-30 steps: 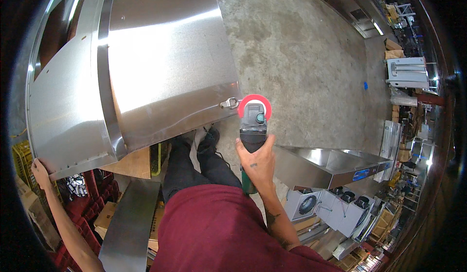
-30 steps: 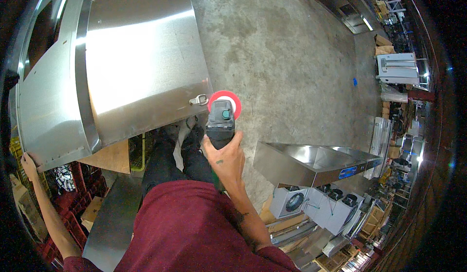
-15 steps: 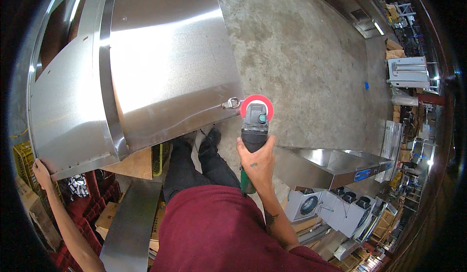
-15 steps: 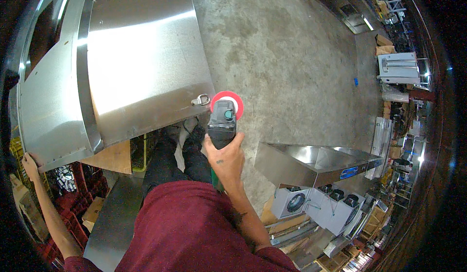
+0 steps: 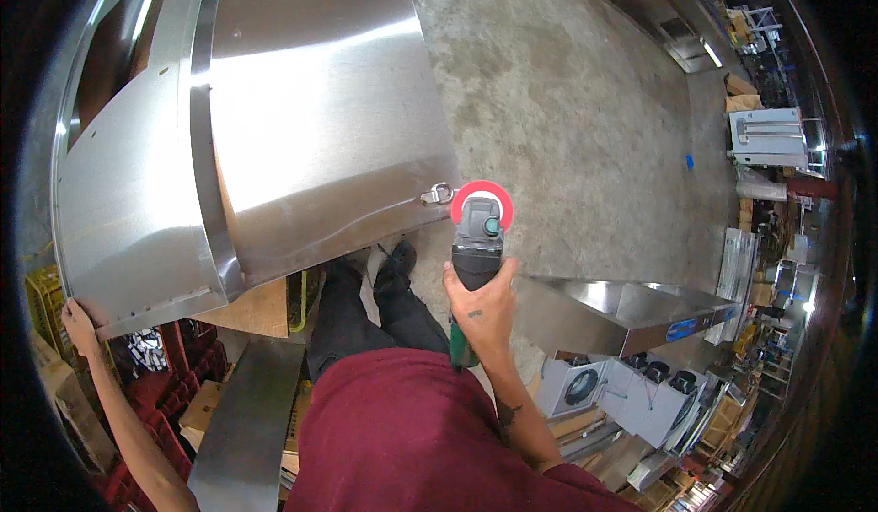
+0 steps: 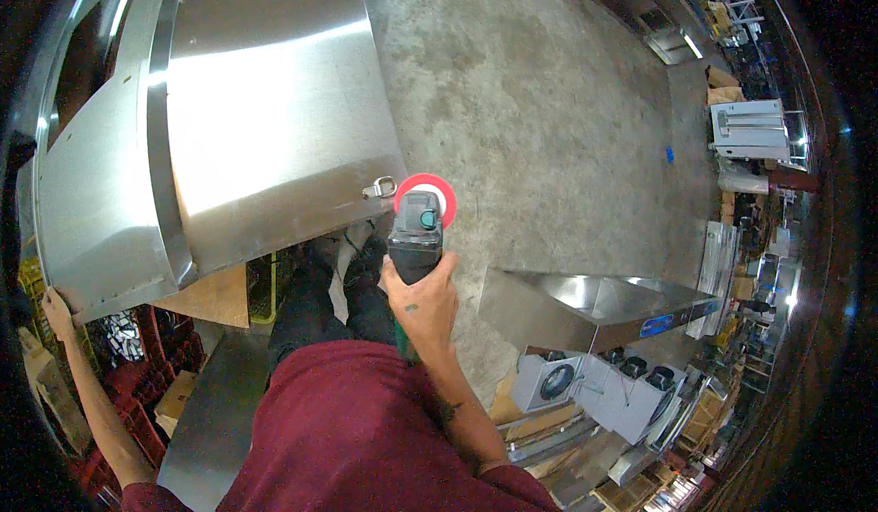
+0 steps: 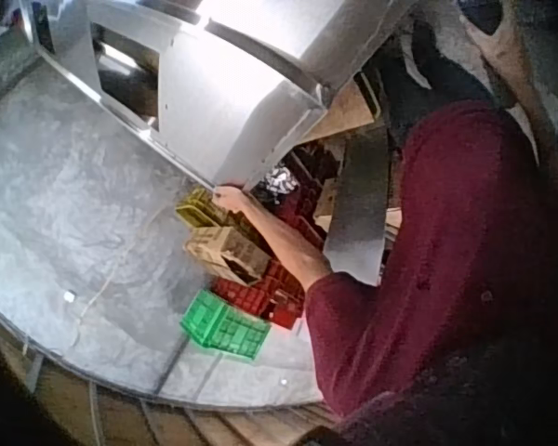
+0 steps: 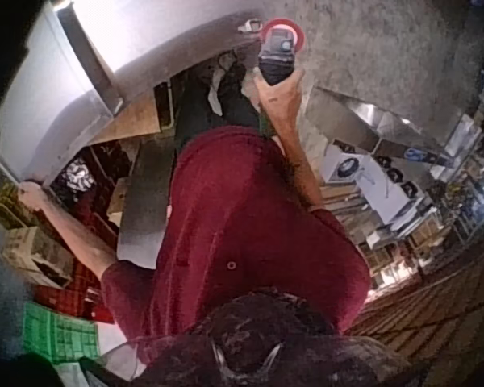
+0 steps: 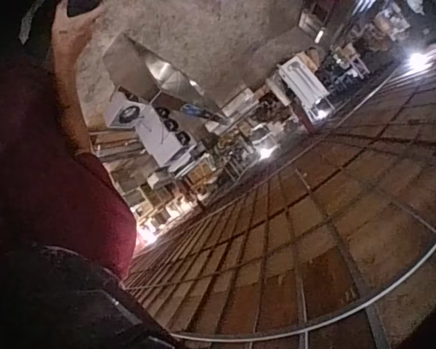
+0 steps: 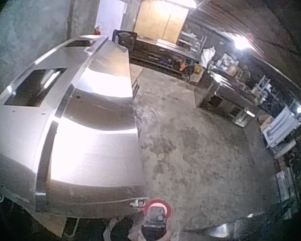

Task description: The person changes the disc on an angle grinder, then uses it to polish the surface of a stainless steel range hood. The person moves the grinder along the curved and flat surfaces of the hood while holding it steady with the other hand.

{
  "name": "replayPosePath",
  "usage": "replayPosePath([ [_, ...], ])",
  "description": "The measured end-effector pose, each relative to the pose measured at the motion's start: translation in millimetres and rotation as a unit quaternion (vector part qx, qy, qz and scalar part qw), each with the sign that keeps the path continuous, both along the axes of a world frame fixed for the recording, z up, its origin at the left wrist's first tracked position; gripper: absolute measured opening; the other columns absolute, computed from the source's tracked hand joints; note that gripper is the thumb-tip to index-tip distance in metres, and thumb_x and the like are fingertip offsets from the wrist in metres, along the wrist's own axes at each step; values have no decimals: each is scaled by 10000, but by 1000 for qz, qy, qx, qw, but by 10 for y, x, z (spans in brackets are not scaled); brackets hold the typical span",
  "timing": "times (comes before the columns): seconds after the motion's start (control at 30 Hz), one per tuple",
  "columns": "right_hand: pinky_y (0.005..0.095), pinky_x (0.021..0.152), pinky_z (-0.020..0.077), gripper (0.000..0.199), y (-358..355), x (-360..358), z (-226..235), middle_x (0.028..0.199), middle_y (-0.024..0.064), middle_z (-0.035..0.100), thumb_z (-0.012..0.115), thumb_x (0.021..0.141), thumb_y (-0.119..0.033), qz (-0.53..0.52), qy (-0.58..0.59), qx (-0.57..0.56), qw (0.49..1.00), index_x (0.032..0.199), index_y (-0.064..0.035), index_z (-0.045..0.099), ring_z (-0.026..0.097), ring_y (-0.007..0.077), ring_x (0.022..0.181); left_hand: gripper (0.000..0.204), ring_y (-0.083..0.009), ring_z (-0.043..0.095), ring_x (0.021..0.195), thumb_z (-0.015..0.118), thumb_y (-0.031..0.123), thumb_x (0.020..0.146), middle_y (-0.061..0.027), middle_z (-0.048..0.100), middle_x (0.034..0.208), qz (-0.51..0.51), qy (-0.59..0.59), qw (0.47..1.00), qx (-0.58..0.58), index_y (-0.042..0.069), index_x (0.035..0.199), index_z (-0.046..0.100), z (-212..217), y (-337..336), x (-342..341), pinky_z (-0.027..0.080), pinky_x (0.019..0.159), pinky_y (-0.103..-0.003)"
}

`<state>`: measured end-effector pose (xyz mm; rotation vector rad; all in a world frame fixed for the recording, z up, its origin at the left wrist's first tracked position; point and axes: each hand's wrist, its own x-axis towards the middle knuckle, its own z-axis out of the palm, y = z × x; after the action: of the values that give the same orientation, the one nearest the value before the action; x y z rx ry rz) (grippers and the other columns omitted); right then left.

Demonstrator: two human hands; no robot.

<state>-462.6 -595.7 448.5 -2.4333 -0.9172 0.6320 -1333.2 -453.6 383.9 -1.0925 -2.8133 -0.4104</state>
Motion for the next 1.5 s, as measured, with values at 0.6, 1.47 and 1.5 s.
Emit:
replayPosePath([
  [0.6, 521, 762, 594, 664, -2, -66, 48, 936, 254, 753, 936, 879, -355, 19, 4, -14, 1000, 1205, -3, 477, 785, 431, 857, 741, -437, 636, 1371, 485, 608, 1129, -243, 672, 1505, -23, -16, 999, 19, 12, 1553, 602, -23, -13, -57, 462, 1162, -511],
  [1.47, 529, 814, 611, 671, 39, -267, 147, 993, 273, 773, 934, 884, -355, 25, 6, -26, 999, 1233, 2, 485, 800, 451, 906, 708, -424, 667, 1343, 501, 581, 1128, -234, 710, 1460, 5, -16, 1000, 21, 6, 1515, 642, -64, 12, 245, 475, 1158, -487],
  [1.5, 527, 808, 612, 667, 49, -248, 143, 988, 272, 773, 933, 885, -354, 17, 13, -29, 999, 1231, 2, 487, 801, 450, 897, 708, -425, 669, 1340, 502, 581, 1128, -236, 711, 1458, -5, -12, 1000, 24, 3, 1513, 642, -33, -7, 213, 478, 1155, -487],
])
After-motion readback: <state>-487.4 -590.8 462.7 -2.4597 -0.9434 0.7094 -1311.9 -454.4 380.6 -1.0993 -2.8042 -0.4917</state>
